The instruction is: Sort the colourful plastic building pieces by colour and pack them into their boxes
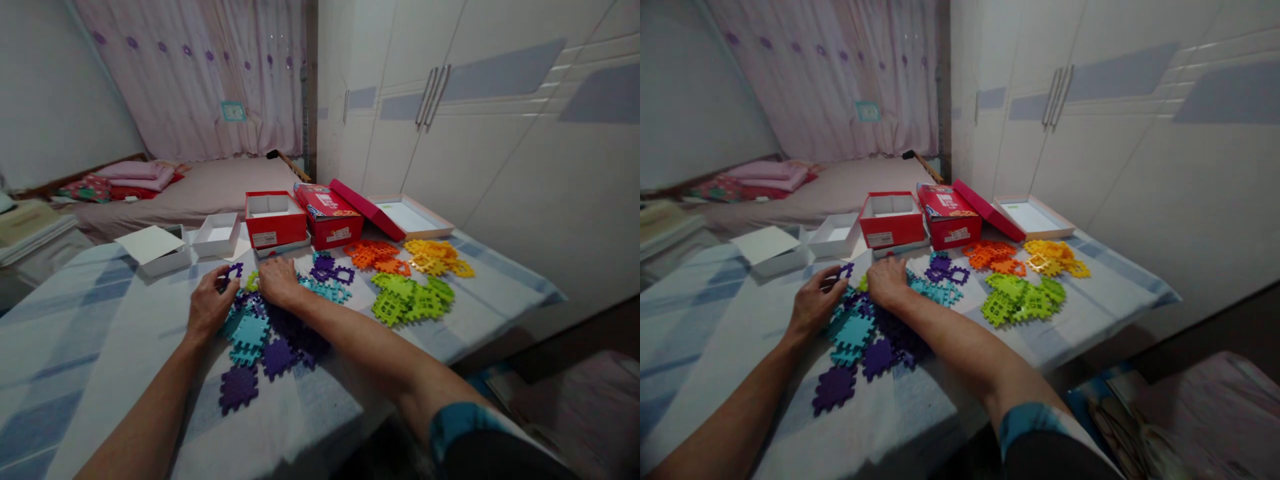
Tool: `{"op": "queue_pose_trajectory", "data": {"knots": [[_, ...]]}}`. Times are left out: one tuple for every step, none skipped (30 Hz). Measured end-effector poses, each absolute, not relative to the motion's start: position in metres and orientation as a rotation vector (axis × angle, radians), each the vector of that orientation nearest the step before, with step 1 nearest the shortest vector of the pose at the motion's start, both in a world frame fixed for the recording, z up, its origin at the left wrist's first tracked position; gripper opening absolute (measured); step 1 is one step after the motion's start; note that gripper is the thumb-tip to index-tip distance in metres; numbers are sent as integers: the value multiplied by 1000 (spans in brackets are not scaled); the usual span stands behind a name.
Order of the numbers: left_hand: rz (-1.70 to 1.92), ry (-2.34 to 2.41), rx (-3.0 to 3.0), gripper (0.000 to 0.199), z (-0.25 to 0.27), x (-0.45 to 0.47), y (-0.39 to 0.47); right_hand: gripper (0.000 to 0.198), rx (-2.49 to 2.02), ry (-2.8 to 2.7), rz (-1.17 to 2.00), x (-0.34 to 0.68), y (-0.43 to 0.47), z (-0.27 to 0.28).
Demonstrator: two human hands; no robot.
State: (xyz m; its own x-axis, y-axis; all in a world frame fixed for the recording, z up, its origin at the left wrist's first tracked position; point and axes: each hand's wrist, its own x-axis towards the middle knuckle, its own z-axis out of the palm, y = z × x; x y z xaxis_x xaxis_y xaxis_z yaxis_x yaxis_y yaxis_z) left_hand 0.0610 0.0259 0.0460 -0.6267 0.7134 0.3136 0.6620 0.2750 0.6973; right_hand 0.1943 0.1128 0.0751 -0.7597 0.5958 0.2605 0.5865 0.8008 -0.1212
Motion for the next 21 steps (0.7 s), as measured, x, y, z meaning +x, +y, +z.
{"op": "queue_pose_trajectory", "data": {"knots": [[1283, 2465, 1341, 53, 45, 61, 26, 28, -925, -2685, 36, 194, 113, 74], [1272, 2463, 1361, 53, 45, 62, 26, 28, -941, -2671, 32, 193, 113, 72], [1263, 2460, 1385, 54, 45, 62, 26, 29, -955, -2660, 30, 194, 113, 71], [1257, 2460, 1411, 54, 44, 63, 27, 30, -966, -2650, 29, 194, 114, 70], [1255, 2464, 1434, 54, 44, 63, 27, 30, -974, -2645, 31, 194, 116, 70], [1257, 2472, 1447, 54, 44, 64, 27, 30, -983, -2645, 37, 194, 118, 70], [1259, 2480, 1455, 54, 44, 64, 28, 29, -990, -2647, 48, 195, 120, 71], [1265, 2485, 1456, 54, 44, 65, 28, 28, -995, -2650, 63, 195, 122, 72], [1271, 2485, 1452, 55, 45, 65, 27, 27, -1001, -2652, 79, 196, 125, 74], [1277, 2481, 1448, 55, 45, 66, 27, 27, -1010, -2653, 98, 198, 127, 78], [1283, 2476, 1445, 56, 46, 67, 27, 27, -1019, -2649, 116, 201, 130, 82], [1288, 2473, 1445, 55, 46, 67, 27, 29, -1029, -2638, 133, 206, 132, 87], [1287, 2469, 1449, 55, 47, 68, 26, 30, -1046, -2620, 146, 212, 134, 93], [1279, 2467, 1454, 55, 47, 68, 26, 30, -1066, -2602, 155, 220, 136, 99], [1266, 2463, 1463, 55, 47, 68, 26, 31, -1083, -2584, 158, 230, 138, 105], [1251, 2460, 1473, 55, 47, 68, 26, 30, -1095, -2565, 154, 243, 139, 112], [1239, 2457, 1483, 55, 46, 68, 26, 29, -1100, -2552, 146, 260, 139, 119], [1230, 2454, 1495, 54, 46, 68, 26, 27, -1089, -2542, 133, 279, 139, 125], [1225, 2450, 1506, 54, 46, 68, 26, 25, -1083, -2512, 119, 301, 138, 130], [1226, 2443, 1516, 54, 47, 68, 25, 23, -1059, -2487, 118, 325, 137, 133], [1225, 2432, 1524, 54, 47, 69, 25, 22, -1058, -2438, 106, 351, 136, 135]]}}
